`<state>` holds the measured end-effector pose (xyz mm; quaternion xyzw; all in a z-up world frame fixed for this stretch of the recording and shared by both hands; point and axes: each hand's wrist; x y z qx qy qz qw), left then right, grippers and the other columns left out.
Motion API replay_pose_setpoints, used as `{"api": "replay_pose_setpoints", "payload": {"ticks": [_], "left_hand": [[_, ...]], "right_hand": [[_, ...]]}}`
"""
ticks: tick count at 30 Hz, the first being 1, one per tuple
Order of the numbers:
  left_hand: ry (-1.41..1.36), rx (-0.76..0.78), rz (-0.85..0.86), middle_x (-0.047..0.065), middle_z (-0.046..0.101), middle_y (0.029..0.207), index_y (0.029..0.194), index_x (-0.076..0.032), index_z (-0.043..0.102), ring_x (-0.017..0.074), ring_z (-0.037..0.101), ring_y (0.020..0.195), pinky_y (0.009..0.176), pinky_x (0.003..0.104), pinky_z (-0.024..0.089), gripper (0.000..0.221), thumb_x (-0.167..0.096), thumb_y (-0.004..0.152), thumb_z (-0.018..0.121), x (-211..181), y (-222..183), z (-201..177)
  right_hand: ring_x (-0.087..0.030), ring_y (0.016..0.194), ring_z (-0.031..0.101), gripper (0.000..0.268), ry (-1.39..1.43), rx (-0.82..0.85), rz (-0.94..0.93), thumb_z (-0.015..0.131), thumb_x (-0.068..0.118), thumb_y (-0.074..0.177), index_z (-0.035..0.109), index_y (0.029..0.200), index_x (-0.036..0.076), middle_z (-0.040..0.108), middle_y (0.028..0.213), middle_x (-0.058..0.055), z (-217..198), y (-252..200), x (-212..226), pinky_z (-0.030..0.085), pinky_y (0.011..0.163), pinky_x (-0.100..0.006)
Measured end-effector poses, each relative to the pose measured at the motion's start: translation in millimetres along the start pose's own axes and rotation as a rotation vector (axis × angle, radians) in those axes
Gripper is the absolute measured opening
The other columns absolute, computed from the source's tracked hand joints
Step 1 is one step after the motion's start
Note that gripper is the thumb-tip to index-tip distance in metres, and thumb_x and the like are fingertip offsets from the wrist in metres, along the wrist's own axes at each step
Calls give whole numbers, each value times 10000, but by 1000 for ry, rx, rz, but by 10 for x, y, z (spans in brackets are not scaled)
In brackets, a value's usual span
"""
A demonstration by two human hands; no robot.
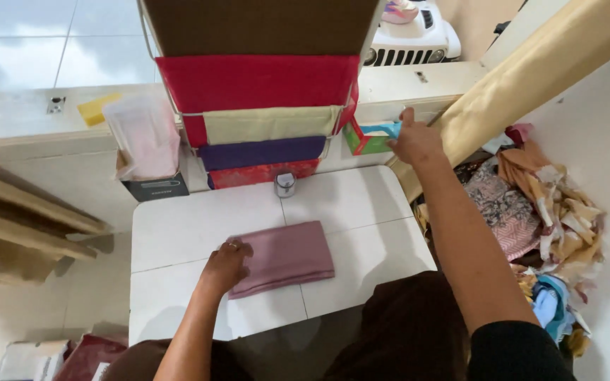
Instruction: Cleaning a piece of fabric with a lint roller, folding it neatly, and inserting it into a plastic packaging bag.
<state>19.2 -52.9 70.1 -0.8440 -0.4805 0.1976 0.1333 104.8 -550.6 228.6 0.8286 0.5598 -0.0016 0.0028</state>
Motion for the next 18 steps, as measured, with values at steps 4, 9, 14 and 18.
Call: {"api": "replay_pose_setpoints", "payload": {"ticks": [4, 9, 14, 18], "left_hand": [[-92, 94, -94, 97, 363, 1601, 1467, -315, 442, 326, 273, 1533, 1183, 534, 364, 694, -361, 867, 788, 176, 261, 482], [-153, -164, -127, 82, 467, 1499, 1344, -207, 562, 287, 425, 1362, 1057, 436, 418, 866, -154, 550, 906, 188, 85, 539], [-108, -45, -125, 82, 474, 1447, 1404, -233, 540, 300, 415, 1401, 1132, 535, 414, 864, -308, 645, 944, 213, 46, 436], [-167, -58, -147, 65, 462, 1445, 1405, -250, 545, 294, 416, 1396, 1139, 538, 405, 921, -285, 585, 964, 190, 32, 385]], "right_hand": [[-498, 960, 709, 522, 35, -108, -81, 593, 277, 979, 343, 1425, 172, 692, 979, -251, -431, -505, 88, 544, 815, -617], [-383, 854, 668, 316, 166, -707, -489, 691, 56, 1075, 613, 1367, -37, 692, 1081, -221, -1127, -1972, 728, 511, 734, -461], [-395, 983, 686, 366, 224, -19, -712, 661, 296, 961, 654, 1325, 272, 709, 1051, -109, -92, -1853, 685, 547, 827, -499], [-274, 905, 715, 237, 109, 301, -702, 623, 323, 985, 700, 1209, 317, 736, 950, -52, 488, -1721, 804, 531, 850, -402]]}}
Point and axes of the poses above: each hand's wrist, its own y-axis towards the middle knuckle, its own z-axis out of the palm, x = y × z
